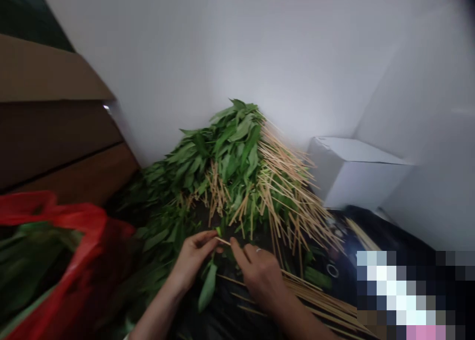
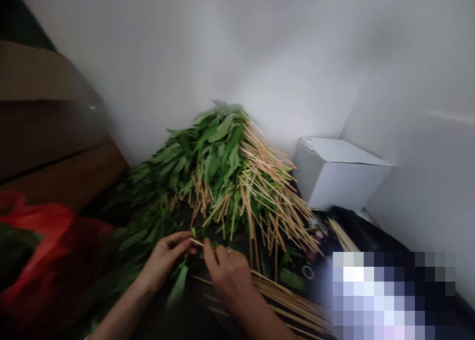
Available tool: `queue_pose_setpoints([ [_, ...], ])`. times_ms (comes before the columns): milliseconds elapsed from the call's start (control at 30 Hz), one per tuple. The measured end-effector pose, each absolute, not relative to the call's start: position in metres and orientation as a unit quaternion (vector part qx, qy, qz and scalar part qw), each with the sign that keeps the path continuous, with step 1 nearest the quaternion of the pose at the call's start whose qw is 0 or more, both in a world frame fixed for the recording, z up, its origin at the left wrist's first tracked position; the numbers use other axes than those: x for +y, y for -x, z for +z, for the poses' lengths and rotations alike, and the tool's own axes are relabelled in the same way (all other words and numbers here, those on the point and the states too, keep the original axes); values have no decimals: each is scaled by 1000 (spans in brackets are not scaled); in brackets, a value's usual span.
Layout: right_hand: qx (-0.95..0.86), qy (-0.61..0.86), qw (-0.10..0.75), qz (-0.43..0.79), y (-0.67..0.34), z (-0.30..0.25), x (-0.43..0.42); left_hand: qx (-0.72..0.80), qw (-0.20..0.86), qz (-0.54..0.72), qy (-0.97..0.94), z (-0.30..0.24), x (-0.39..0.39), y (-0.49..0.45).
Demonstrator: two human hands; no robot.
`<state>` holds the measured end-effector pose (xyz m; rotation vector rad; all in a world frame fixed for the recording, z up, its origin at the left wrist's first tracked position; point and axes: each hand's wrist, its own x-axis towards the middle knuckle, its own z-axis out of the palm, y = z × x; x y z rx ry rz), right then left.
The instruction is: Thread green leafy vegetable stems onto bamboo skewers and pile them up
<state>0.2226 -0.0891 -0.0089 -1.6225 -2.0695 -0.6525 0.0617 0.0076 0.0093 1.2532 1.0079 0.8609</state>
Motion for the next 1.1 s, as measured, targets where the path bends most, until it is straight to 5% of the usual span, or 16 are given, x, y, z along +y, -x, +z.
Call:
queue_pose_setpoints([
  [400,-735,585,226,-259,-221,-19,-93,395,669,391,-494,10,4,-61],
  [1100,-730,587,227,-268,-218,-22,-93,424,566,438,-554,-5,7,-63],
])
